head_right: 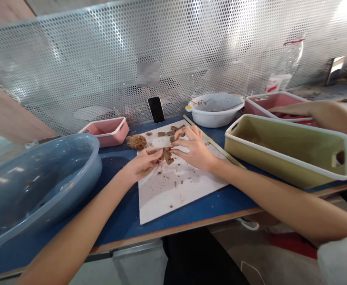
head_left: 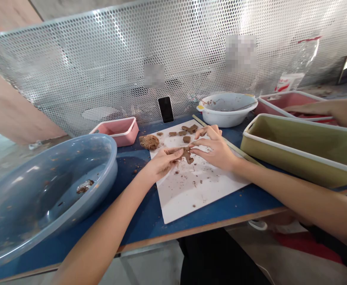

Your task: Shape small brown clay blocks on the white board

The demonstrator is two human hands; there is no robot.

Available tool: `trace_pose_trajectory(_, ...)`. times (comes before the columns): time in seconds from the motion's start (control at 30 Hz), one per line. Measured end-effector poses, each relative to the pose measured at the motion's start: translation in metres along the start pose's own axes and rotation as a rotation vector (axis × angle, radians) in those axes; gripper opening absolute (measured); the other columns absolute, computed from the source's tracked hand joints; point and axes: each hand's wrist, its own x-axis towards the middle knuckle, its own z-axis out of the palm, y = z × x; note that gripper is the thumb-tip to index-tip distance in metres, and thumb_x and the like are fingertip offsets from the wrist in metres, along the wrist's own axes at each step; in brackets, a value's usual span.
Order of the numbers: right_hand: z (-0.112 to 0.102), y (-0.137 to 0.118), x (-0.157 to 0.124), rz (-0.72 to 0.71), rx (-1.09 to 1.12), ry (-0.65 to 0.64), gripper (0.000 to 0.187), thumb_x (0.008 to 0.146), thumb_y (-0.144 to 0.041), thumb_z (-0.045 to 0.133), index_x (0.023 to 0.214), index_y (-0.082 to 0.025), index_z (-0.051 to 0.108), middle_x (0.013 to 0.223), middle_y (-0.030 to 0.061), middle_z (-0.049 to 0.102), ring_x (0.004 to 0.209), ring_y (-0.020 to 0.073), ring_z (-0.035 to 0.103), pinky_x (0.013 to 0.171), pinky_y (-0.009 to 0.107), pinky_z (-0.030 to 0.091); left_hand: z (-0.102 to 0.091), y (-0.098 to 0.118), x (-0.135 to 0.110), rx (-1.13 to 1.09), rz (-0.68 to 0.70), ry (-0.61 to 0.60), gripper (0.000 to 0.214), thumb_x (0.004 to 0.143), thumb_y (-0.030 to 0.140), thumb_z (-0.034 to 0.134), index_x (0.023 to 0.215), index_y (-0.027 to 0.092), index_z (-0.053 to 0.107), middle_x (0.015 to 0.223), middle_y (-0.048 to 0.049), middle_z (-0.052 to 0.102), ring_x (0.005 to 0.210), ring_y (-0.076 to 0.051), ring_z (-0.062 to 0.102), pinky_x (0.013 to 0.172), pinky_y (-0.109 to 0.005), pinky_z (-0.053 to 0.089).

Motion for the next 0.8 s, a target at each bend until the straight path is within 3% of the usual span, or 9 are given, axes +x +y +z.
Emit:
trace_pose_trajectory(0.27,0.001,0.001,0.0,-0.034,0.005,0.021,0.023,0.111,-0.046,0.075,0.103,-0.031,0.09,0.118,0.0094,0.073,0.12,0.0337,0.065,0.1,0.055,0.049,0.001,-0.001,0.0,0.01,0.001,-0.007,0.047,0.067,0.048,0.114,0.09,0.015,0.09,0.092,-0.0081,0.08,0.076,-0.013,0.063,0.07,-0.027,0.042)
trace_pose_trajectory(0.47,0.002,0.004,-0.001,0.005,0.009,0.027,0.024,0.109,-0.052,0.077,0.119,-0.033,0.088,0.123,0.0103,0.07,0.123,0.0355,0.065,0.11,0.062,0.05,-0.002,0.0,0.001,-0.051,0.011,0.045,0.043,0.072,0.042,0.113,0.096,0.014,0.091,0.084,-0.0051,0.078,0.071,-0.011,0.062,0.067,-0.026,0.045)
trace_pose_trajectory(0.63,-0.003,0.002,0.001,-0.006,0.039,0.021,0.024,0.109,-0.05,0.076,0.118,-0.031,0.087,0.125,0.0118,0.069,0.126,0.0367,0.067,0.114,0.062,0.048,0.002,0.006,-0.003,-0.158,-0.048,0.054,0.042,0.071,0.036,0.114,0.099,0.017,0.09,0.105,-0.0086,0.086,0.088,-0.017,0.078,0.083,-0.029,0.058)
trace_pose_trajectory(0.8,-0.009,0.0,0.001,-0.099,0.075,0.006,0.022,0.109,-0.051,0.076,0.112,-0.031,0.087,0.12,0.0093,0.071,0.12,0.033,0.068,0.108,0.057,0.049,0.003,0.009,-0.005,-0.175,-0.07,0.079,0.034,0.079,0.029,0.11,0.102,0.016,0.089,0.11,-0.009,0.087,0.09,-0.017,0.079,0.092,-0.033,0.062)
